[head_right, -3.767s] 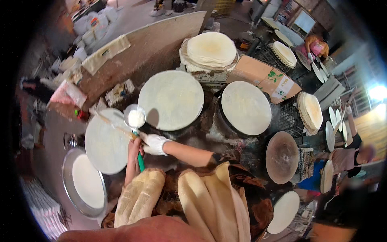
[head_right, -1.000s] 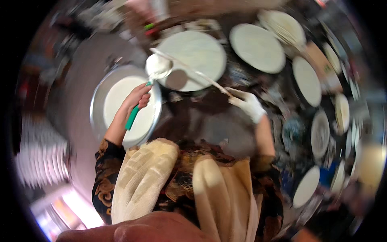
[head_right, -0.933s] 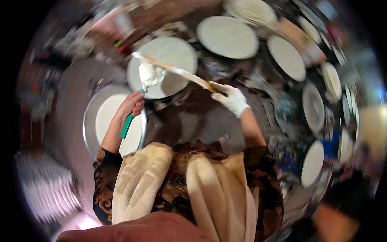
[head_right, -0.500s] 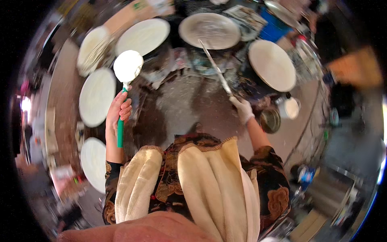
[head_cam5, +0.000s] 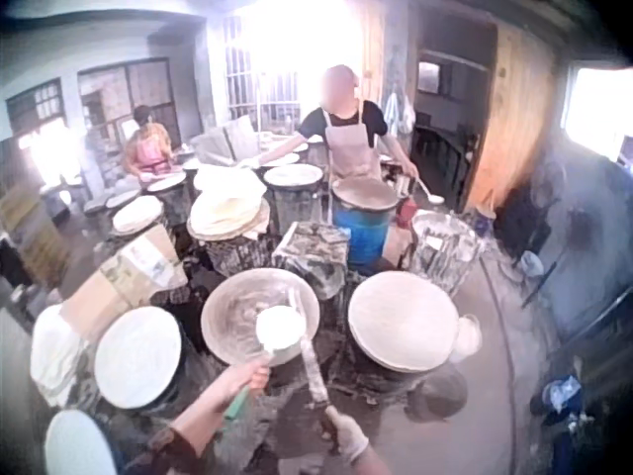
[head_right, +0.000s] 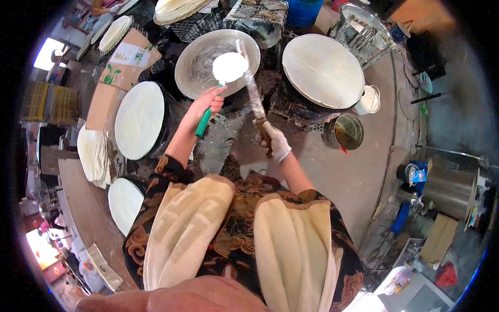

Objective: The person ladles white batter onto a hot griddle and spreads it into a thin circle using a wooden tool. They flip the crepe, cook it, and then stack it with others. The process is repeated continuously in a commercial kitchen setting.

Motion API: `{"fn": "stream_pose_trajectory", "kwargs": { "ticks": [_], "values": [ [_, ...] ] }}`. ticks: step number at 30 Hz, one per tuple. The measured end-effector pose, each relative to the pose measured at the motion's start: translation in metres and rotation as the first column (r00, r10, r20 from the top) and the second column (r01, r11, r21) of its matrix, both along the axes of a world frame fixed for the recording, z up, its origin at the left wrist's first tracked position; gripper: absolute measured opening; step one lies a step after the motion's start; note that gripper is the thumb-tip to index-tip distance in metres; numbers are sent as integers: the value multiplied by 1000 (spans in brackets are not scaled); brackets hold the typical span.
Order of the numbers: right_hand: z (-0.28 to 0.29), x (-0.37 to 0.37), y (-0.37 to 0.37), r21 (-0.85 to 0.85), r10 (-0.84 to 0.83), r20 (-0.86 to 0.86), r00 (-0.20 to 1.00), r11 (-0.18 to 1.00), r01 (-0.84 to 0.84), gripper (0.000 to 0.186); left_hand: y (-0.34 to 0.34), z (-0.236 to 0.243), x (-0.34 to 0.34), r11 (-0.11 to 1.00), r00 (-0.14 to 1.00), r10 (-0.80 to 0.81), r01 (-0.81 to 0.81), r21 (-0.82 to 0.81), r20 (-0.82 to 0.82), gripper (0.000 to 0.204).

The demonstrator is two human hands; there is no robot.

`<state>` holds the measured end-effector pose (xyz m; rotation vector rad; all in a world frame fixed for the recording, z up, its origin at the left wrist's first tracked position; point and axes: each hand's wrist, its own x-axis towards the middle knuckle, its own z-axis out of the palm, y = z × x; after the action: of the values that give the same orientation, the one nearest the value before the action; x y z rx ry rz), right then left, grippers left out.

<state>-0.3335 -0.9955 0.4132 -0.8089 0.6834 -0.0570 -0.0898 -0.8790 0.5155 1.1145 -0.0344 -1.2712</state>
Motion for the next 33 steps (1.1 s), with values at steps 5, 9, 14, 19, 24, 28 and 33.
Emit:
{"fn": "stream_pose_trajectory", "kwargs": {
  "ticks": [5, 9, 14, 19, 24, 28, 33],
  "values": [
    [10, 61, -16, 1, -188, -130, 973, 982, 190, 35, -69, -47, 90, 984, 974, -175, 169, 51, 143, 11],
    [18, 98, -15, -251, -342, -280, 897, 928, 275, 30, -121, -82, 131, 974, 834, -215, 149, 169, 509, 11],
    [5, 105, 17, -526, -458, -242, 855, 803, 281, 40, -113, -113, 206, 991, 81, -123, -43, 127, 989, 38],
    [-16, 101, 28, -695, -450, -271, 851, 703, 151, 47, -87, -72, 255, 949, -360, -154, 205, 239, 920, 57],
    [61, 201, 27, -496, -382, -310, 870, 846, 195, 49, -80, -65, 275, 903, -534, -202, 223, 368, 821, 60],
    [17, 254, 36, -467, -364, -175, 915, 849, 248, 46, -67, -78, 299, 894, -500, -388, 0, 448, 774, 64],
    [73, 239, 38, -368, -375, -271, 886, 891, 265, 44, -30, -70, 314, 814, -363, -573, -144, 563, 735, 70]
  ]
}}
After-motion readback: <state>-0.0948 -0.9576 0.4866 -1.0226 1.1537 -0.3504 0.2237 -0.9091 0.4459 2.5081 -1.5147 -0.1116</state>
